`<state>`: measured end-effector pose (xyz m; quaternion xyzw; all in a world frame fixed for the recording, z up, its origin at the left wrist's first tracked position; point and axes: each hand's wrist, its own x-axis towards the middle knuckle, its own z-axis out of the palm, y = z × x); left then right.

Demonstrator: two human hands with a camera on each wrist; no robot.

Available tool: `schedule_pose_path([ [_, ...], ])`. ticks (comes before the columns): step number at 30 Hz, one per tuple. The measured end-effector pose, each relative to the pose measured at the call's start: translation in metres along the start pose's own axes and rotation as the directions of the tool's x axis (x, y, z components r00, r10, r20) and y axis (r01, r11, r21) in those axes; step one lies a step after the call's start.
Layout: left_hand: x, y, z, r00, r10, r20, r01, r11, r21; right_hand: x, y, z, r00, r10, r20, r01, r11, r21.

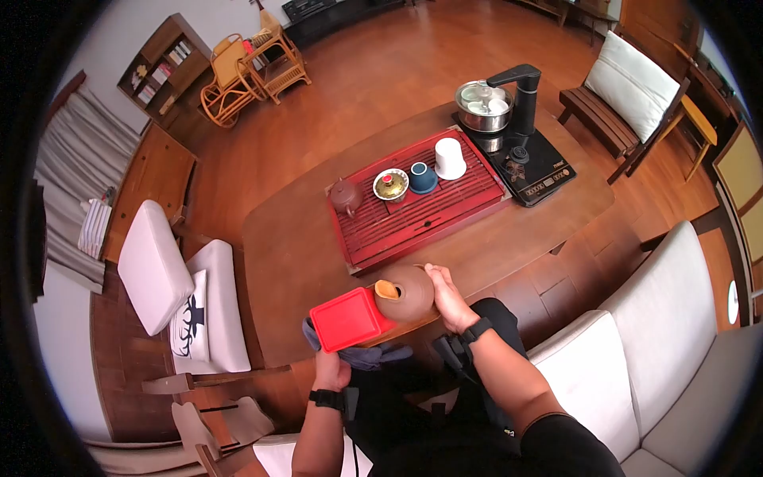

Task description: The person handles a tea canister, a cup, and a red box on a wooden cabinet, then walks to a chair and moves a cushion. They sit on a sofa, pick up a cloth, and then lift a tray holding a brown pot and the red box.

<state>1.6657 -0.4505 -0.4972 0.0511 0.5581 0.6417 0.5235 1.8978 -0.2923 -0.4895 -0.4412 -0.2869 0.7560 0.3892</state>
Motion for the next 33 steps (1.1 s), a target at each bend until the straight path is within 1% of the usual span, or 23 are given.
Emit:
schedule_pose_path([
  [1, -0.007, 0.006, 0.006, 1.0, 0.003, -0.005, -0.003, 1.0, -0.005, -0.005, -0.002, -0.001, 1.0, 0.003, 0.006, -0.003, 1.0, -0.005],
  [3, -0.024, 0.018, 0.018, 0.998, 0.044, 0.051, -0.045, 0.999, 0.021, -0.016, -0.004, -0.006, 1.0, -0.027, 0.009, 0.027, 0.998, 0.05],
  [4, -0.03, 0.02, 0.018, 0.998, 0.046, 0.044, -0.046, 0.999, 0.014, -0.022, -0.006, -0.009, 0.999, -0.035, 0.034, 0.032, 0.997, 0.065],
  [5, -0.034, 0.021, 0.017, 0.995, 0.052, 0.088, -0.054, 0.998, 0.017, -0.028, -0.007, -0.011, 0.999, -0.032, 0.04, 0.029, 0.998, 0.058],
  [6, -0.04, 0.023, 0.017, 0.989, 0.058, 0.133, -0.061, 0.998, 0.018, -0.036, -0.008, -0.012, 0.996, -0.066, 0.053, 0.062, 0.995, 0.082],
  [7, -0.048, 0.027, 0.022, 0.99, 0.062, 0.13, -0.064, 0.998, 0.01, -0.043, -0.009, -0.015, 0.992, -0.103, 0.066, 0.096, 0.99, 0.107],
  [8, -0.058, 0.032, 0.027, 0.989, 0.041, 0.145, -0.042, 0.999, 0.003, -0.051, -0.014, -0.017, 0.988, -0.117, 0.103, 0.108, 0.991, 0.082],
  [10, -0.072, 0.034, 0.029, 0.987, 0.024, 0.161, -0.023, 1.0, -0.011, -0.076, -0.028, -0.015, 0.986, -0.12, 0.112, 0.11, 0.99, 0.09],
  [11, -0.08, 0.031, 0.025, 0.989, 0.004, 0.146, -0.005, 1.0, 0.01, -0.087, -0.032, -0.014, 0.986, -0.123, 0.117, 0.111, 0.988, 0.105],
  [12, -0.088, 0.027, 0.021, 0.991, -0.016, 0.131, 0.012, 0.999, 0.03, -0.095, -0.031, -0.019, 0.984, -0.117, 0.133, 0.109, 0.992, 0.07],
  [15, -0.112, 0.014, 0.009, 0.987, -0.03, 0.155, 0.023, 0.999, 0.046, -0.117, -0.026, -0.029, 0.981, -0.13, 0.144, 0.126, 0.991, 0.037],
  [16, -0.12, 0.009, 0.005, 0.989, -0.056, 0.134, 0.052, 0.998, 0.033, -0.125, -0.025, -0.032, 0.982, -0.118, 0.149, 0.117, 0.993, 0.015],
  [17, -0.128, 0.005, 0.003, 0.99, -0.053, 0.132, 0.051, 0.999, 0.018, -0.131, -0.021, -0.038, 0.981, -0.115, 0.155, 0.117, 0.993, 0.001],
  [19, -0.146, -0.003, -0.002, 0.983, -0.117, 0.139, 0.11, 0.992, 0.053, -0.138, -0.013, -0.05, 0.98, -0.101, 0.169, 0.107, 0.994, -0.027],
  [20, -0.152, -0.008, -0.009, 0.984, -0.112, 0.136, 0.107, 0.993, 0.042, -0.144, -0.012, -0.052, 0.982, -0.076, 0.174, 0.081, 0.996, -0.022],
  [21, -0.156, -0.014, -0.018, 0.971, -0.184, 0.151, 0.18, 0.983, 0.04, -0.149, -0.011, -0.055, 0.98, -0.076, 0.182, 0.083, 0.996, -0.029],
  [22, -0.16, -0.018, -0.023, 0.953, -0.252, 0.169, 0.249, 0.968, 0.04, -0.153, -0.01, -0.058, 0.977, -0.043, 0.208, 0.053, 0.998, -0.039],
  [24, -0.169, -0.027, -0.027, 0.954, -0.246, 0.171, 0.245, 0.969, 0.027, -0.16, -0.008, -0.059, 0.973, -0.006, 0.232, 0.02, 0.998, -0.06],
  [29, -0.175, -0.04, -0.034, 0.953, -0.236, 0.188, 0.244, 0.97, -0.02, -0.161, 0.018, -0.072, 0.966, -0.042, 0.255, 0.074, 0.99, -0.119],
  [31, -0.176, -0.04, -0.033, 0.955, -0.255, 0.154, 0.256, 0.967, 0.012, -0.159, 0.027, -0.076, 0.965, -0.005, 0.264, 0.021, 0.998, -0.059],
  [33, -0.174, -0.041, -0.035, 0.956, -0.243, 0.164, 0.244, 0.97, 0.019, -0.159, 0.03, -0.076, 0.96, 0.006, 0.28, 0.01, 0.998, -0.055],
])
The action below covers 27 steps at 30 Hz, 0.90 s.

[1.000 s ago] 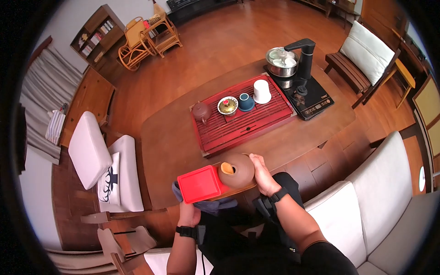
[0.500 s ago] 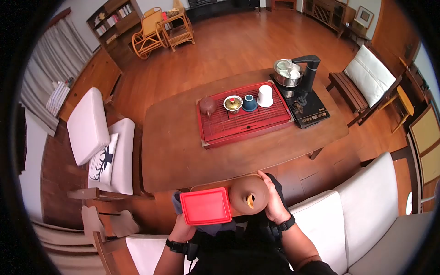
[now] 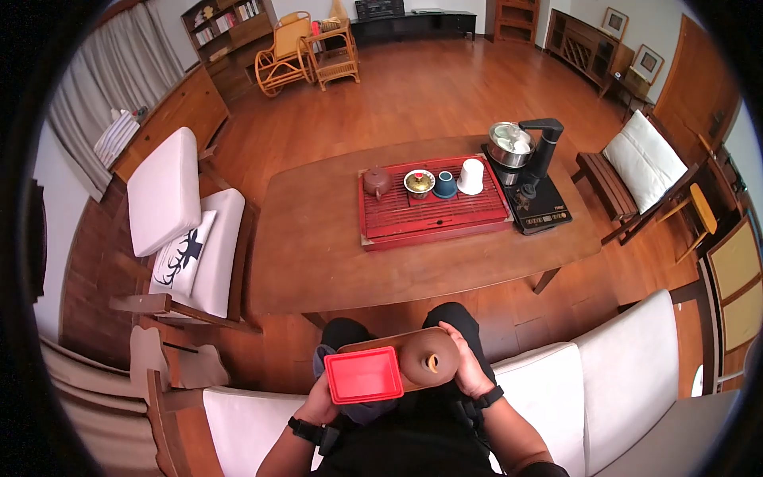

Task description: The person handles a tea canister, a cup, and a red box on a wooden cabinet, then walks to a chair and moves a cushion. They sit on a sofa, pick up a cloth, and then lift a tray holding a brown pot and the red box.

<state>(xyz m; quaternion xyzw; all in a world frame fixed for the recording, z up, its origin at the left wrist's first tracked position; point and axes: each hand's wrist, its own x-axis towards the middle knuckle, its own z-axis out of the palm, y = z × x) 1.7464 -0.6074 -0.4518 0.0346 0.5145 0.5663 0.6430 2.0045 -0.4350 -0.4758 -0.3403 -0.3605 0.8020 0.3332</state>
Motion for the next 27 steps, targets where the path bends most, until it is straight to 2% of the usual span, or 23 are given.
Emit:
schedule_pose_path([
  [2, 0.002, -0.001, -0.004, 1.0, 0.009, 0.009, -0.009, 1.0, 0.011, 0.0, -0.003, 0.003, 1.0, 0.004, 0.025, -0.003, 0.997, -0.078],
  [7, 0.0, 0.003, 0.0, 0.997, 0.025, 0.071, -0.029, 0.998, 0.059, 0.008, 0.003, -0.002, 0.998, 0.03, 0.051, -0.025, 0.996, -0.09],
  [10, 0.001, 0.002, -0.002, 0.995, 0.021, 0.1, -0.021, 1.0, 0.006, 0.013, 0.004, -0.003, 0.997, 0.037, 0.062, -0.031, 0.996, -0.086],
  [20, 0.018, -0.012, -0.024, 0.995, 0.025, 0.099, -0.024, 1.0, -0.014, 0.016, -0.001, -0.011, 0.99, 0.104, 0.098, -0.098, 0.993, -0.064],
  [27, 0.019, -0.017, -0.026, 0.995, 0.039, 0.094, -0.049, 0.993, 0.105, 0.019, 0.002, -0.014, 0.992, 0.071, 0.107, -0.061, 0.994, -0.091],
])
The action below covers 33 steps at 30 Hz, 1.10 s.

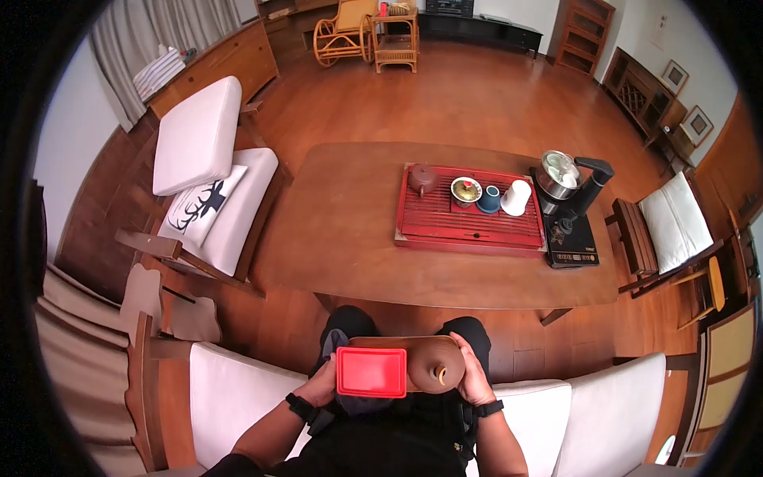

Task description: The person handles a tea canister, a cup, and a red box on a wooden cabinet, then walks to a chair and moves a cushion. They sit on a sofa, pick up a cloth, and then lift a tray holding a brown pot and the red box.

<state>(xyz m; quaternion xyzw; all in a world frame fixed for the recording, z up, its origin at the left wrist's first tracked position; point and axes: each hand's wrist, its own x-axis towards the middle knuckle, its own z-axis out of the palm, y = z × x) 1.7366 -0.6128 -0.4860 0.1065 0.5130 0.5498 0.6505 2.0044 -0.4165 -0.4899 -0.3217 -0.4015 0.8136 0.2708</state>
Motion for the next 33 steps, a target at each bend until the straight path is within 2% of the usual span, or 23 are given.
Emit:
schedule_pose_path([
  [1, 0.001, -0.002, -0.001, 1.0, 0.022, 0.005, -0.022, 0.998, 0.054, 0.0, -0.001, 0.0, 1.0, 0.005, 0.001, -0.005, 1.0, 0.006],
  [5, -0.001, -0.001, 0.001, 1.0, 0.02, 0.014, -0.021, 0.996, 0.083, -0.003, -0.004, 0.002, 1.0, -0.004, -0.005, 0.004, 1.0, 0.015],
  [7, -0.002, 0.0, 0.003, 0.999, 0.03, -0.027, -0.027, 0.993, 0.116, -0.003, -0.006, 0.004, 1.0, -0.001, -0.002, 0.001, 1.0, 0.026],
  [14, -0.004, 0.005, 0.008, 0.999, 0.018, -0.041, -0.014, 0.994, 0.109, -0.002, -0.002, -0.001, 1.0, 0.005, 0.004, -0.006, 0.999, 0.053],
  [20, -0.003, 0.003, 0.006, 0.994, 0.106, 0.028, -0.109, 0.982, 0.155, -0.003, -0.002, -0.001, 1.0, 0.005, 0.001, -0.005, 0.999, 0.047],
  [22, 0.002, -0.003, 0.0, 0.999, 0.05, 0.004, -0.05, 0.986, 0.157, -0.002, -0.002, -0.002, 1.0, 0.005, 0.005, -0.006, 0.999, 0.048],
  [25, 0.004, -0.005, 0.001, 0.998, 0.068, -0.008, -0.066, 0.988, 0.137, -0.001, -0.001, -0.002, 1.0, 0.006, 0.003, -0.006, 0.999, 0.042],
  [29, 0.002, 0.001, 0.001, 1.0, 0.006, 0.025, -0.009, 0.99, 0.142, -0.002, -0.004, -0.002, 1.0, 0.02, -0.002, -0.02, 0.999, 0.045],
  [33, 0.001, 0.002, 0.003, 1.0, 0.002, 0.008, -0.003, 0.991, 0.134, -0.001, -0.004, -0.002, 1.0, 0.011, 0.001, -0.012, 0.999, 0.036],
])
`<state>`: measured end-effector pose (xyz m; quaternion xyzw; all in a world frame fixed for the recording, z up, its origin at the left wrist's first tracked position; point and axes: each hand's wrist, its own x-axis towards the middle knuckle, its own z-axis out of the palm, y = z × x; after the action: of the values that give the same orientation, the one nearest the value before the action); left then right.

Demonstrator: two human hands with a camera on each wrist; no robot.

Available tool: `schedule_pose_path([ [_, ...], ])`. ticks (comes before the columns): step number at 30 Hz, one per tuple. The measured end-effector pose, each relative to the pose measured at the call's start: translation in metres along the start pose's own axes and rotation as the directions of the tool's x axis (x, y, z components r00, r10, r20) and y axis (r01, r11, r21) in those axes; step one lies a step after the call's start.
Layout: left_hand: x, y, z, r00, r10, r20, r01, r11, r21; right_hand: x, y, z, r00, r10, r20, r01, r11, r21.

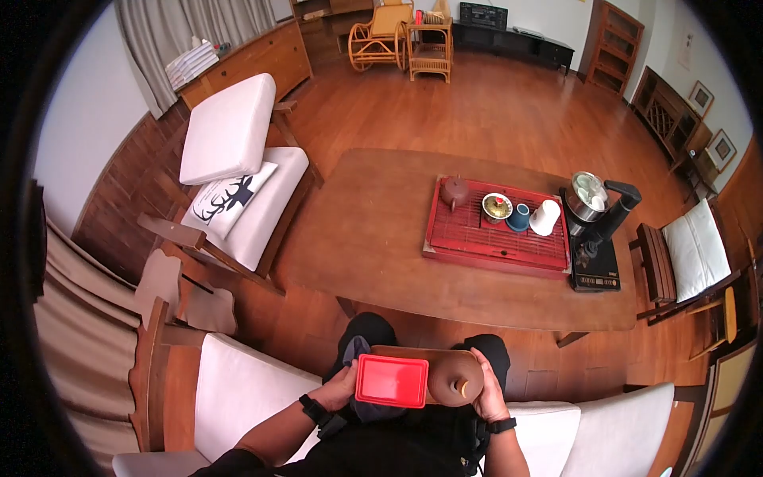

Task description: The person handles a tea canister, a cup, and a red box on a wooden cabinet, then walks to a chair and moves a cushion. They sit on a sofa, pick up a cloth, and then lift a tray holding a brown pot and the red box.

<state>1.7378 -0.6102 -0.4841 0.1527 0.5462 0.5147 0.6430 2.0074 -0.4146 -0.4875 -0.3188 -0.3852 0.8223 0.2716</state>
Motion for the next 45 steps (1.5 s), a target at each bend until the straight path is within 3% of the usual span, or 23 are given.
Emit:
schedule_pose_path([
  [6, 0.007, -0.014, -0.008, 0.999, -0.016, -0.04, 0.016, 1.0, 0.004, 0.001, -0.003, 0.002, 1.0, 0.02, -0.008, -0.02, 1.0, 0.01],
  [15, 0.003, -0.001, -0.001, 1.0, -0.013, 0.025, 0.014, 1.0, -0.02, 0.001, -0.002, 0.0, 1.0, 0.031, -0.004, -0.031, 0.999, 0.02],
  [45, 0.0, 0.002, 0.004, 0.999, 0.014, -0.041, -0.014, 1.0, -0.01, 0.003, -0.001, -0.002, 1.0, 0.015, -0.005, -0.015, 1.0, 0.009],
])
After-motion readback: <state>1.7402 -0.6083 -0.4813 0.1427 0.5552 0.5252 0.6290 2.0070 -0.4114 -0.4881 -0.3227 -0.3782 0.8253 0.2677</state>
